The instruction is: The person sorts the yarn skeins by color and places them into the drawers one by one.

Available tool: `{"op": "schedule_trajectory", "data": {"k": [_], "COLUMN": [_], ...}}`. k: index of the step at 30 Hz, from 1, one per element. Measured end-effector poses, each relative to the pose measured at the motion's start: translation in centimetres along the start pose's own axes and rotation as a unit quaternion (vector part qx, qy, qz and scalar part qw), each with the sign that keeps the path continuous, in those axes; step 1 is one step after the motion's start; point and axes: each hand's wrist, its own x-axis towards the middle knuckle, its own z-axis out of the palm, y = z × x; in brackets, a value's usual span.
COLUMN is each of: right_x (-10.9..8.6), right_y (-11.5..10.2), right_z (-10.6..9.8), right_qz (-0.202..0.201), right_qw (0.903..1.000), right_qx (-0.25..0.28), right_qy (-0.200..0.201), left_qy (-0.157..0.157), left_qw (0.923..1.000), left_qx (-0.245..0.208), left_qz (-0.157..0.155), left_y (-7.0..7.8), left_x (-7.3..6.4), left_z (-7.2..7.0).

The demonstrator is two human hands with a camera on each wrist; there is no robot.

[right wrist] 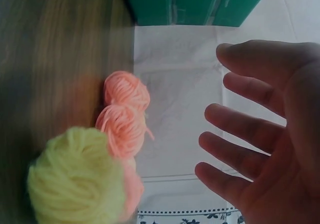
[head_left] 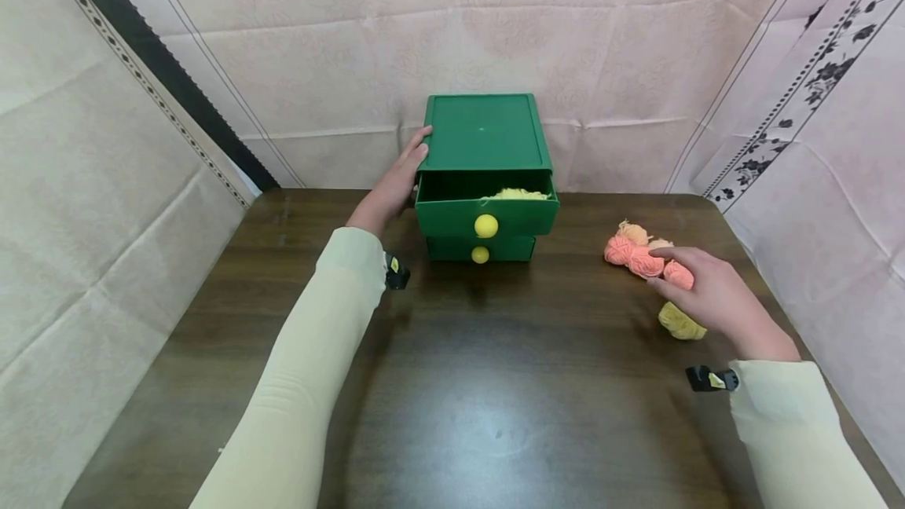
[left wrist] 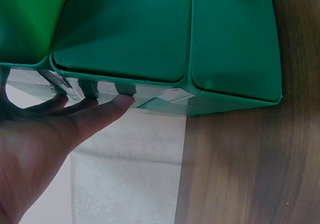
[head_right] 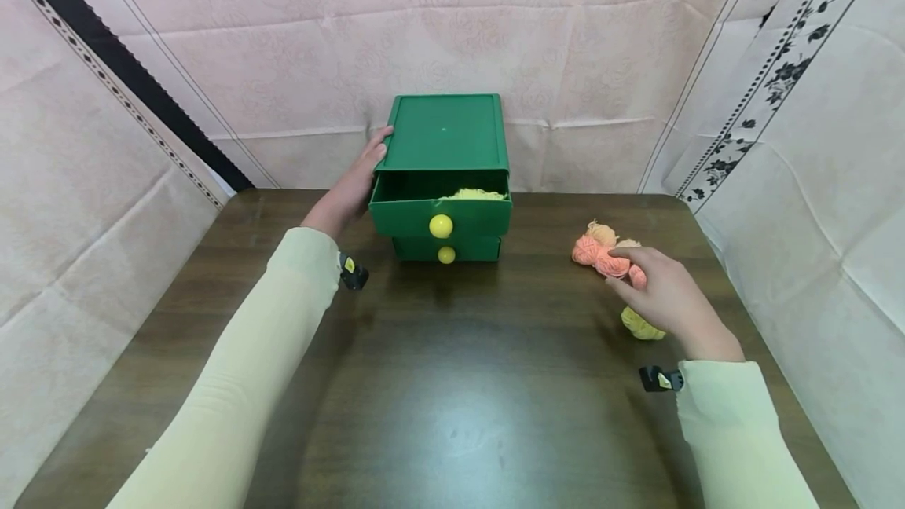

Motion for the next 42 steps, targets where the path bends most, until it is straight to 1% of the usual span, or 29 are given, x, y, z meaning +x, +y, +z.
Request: {"op": "schedule_trajectory", "data": {"k": [3,8,14,18,22,30,38,42], "right_x": [-0.3,-0.5,-0.6,-0.7,-0.9,-1.3,-1.3,-1.3], "right_y": [0.5,1.4,1.8,2.1,2.3,3.0,3.1,3.2], "right_z": [0.1,0.3,0.4,0.5,0.8,1.4,1.3,1.3], "right_qz": [0.011,0.007,0.03,0.04,0.033,0.03,0.041,0.046], "right_qw": [0.9998,0.9994,0.9959,0.9936,0.9937,0.9921,0.9897,0.9887], "right_qx": [-0.007,-0.019,-0.027,-0.028,-0.027,-0.028,-0.033,-0.033], "right_qy": [-0.015,-0.027,-0.081,-0.102,-0.104,-0.119,-0.133,-0.139], "left_qy": [-0.002,-0.004,0.0,-0.001,-0.002,-0.003,-0.004,-0.002], "left_qw": [1.0,1.0,1.0,1.0,1.0,1.0,0.9998,0.9997], "left_qx": [0.004,0.008,-0.001,0.003,0.007,0.008,0.018,0.023], "left_qz": [0.001,0.002,-0.007,-0.005,0.002,0.003,0.005,-0.002], "left_y": [0.0,0.1,0.2,0.2,0.3,0.1,0.3,0.5], "left_x": [0.0,0.0,-0.1,-0.2,-0.2,-0.2,-0.3,-0.3], "left_z": [0.0,0.1,0.1,0.1,0.1,0.2,0.1,0.0]}}
